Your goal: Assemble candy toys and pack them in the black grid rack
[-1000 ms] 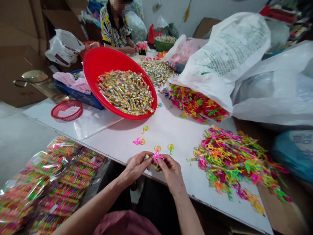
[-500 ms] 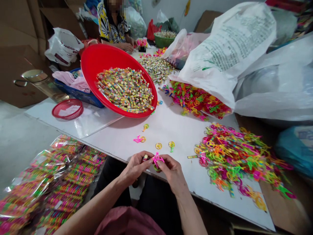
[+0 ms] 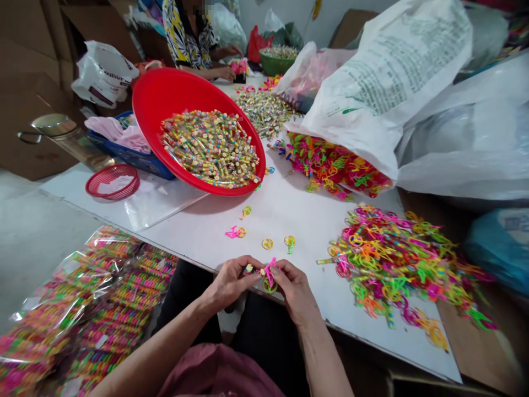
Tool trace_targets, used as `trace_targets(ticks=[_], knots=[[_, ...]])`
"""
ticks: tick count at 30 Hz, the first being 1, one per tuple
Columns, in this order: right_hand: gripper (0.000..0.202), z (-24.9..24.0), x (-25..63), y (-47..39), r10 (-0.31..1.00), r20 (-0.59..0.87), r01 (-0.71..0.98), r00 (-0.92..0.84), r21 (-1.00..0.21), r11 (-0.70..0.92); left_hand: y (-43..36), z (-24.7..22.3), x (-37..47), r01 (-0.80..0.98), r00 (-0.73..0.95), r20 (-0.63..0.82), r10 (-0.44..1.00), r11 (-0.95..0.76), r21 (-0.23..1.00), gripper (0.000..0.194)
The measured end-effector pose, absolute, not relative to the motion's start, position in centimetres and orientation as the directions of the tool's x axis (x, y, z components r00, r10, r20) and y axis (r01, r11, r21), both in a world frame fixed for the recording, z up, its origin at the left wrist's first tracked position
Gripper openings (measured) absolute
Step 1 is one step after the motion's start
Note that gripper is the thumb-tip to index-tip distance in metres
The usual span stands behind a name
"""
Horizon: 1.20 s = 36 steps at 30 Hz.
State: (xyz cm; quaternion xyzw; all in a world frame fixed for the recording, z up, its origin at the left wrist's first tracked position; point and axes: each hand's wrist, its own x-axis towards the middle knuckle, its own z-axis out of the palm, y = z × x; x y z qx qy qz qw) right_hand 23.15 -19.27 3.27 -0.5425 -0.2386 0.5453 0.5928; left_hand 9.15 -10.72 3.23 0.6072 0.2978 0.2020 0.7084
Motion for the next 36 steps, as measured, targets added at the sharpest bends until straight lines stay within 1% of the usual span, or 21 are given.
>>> trace_targets(ticks=[4, 8, 12, 14, 16, 19, 21, 23, 27, 29, 32, 36], knots=[[0.020, 3.2, 23.2, -19.5, 0.900, -0.335, -0.465, 0.278, -0.867, -0.179, -10.9, 2.9, 9.5, 0.059, 0.722, -0.107, 0.684, 0.092, 0.994, 0.023], [0.022, 3.5, 23.1, -19.7, 0.896, -0.347, -0.470, 0.278, -0.862, -0.188, -11.0, 2.8, 9.6, 0.082, 0.713, -0.128, 0.690, 0.100, 0.992, 0.020], [0.025, 3.7, 22.8, -19.8, 0.879, -0.375, -0.488, 0.294, -0.850, -0.199, -11.1, 3.0, 9.3, 0.042, 0.757, -0.099, 0.646, 0.104, 0.994, 0.019], [0.024, 3.7, 22.8, -19.8, 0.886, -0.365, -0.498, 0.287, -0.847, -0.187, -11.1, 3.1, 9.2, 0.028, 0.763, -0.097, 0.638, 0.118, 0.993, 0.019], [0.022, 3.5, 22.8, -19.9, 0.893, -0.338, -0.473, 0.297, -0.865, -0.170, -11.3, 3.3, 9.2, 0.047, 0.758, -0.093, 0.646, 0.089, 0.995, 0.018], [0.023, 3.4, 22.6, -20.0, 0.886, -0.301, -0.381, 0.351, -0.911, -0.159, -11.6, 3.6, 9.2, 0.086, 0.749, -0.040, 0.662, -0.036, 0.996, 0.015], [0.024, 3.3, 22.3, -20.2, 0.871, -0.281, -0.301, 0.403, -0.939, -0.164, -12.1, 3.7, 9.2, 0.104, 0.723, -0.012, 0.690, -0.091, 0.990, 0.015], [0.026, 3.2, 21.8, -20.4, 0.848, -0.261, -0.202, 0.461, -0.961, -0.186, -12.7, 3.6, 9.2, 0.139, 0.671, -0.010, 0.741, -0.112, 0.984, 0.014], [0.025, 2.8, 21.0, -20.4, 0.794, -0.168, 0.086, 0.584, -0.960, -0.266, -14.2, 2.7, 9.5, 0.247, 0.576, -0.046, 0.816, -0.120, 0.962, 0.011], [0.024, 2.7, 21.0, -20.1, 0.787, -0.130, 0.157, 0.603, -0.948, -0.276, -14.6, 2.3, 9.8, 0.301, 0.528, -0.082, 0.845, -0.095, 0.949, 0.012], [0.024, 3.2, 21.5, -19.4, 0.799, -0.158, 0.074, 0.580, -0.967, -0.245, -14.1, 2.5, 10.2, 0.318, 0.521, -0.097, 0.848, -0.087, 0.944, 0.013], [0.025, 3.7, 22.3, -18.9, 0.827, -0.172, -0.077, 0.536, -0.985, -0.154, -12.9, 3.5, 10.4, 0.256, 0.580, -0.026, 0.814, -0.151, 0.955, 0.014]])
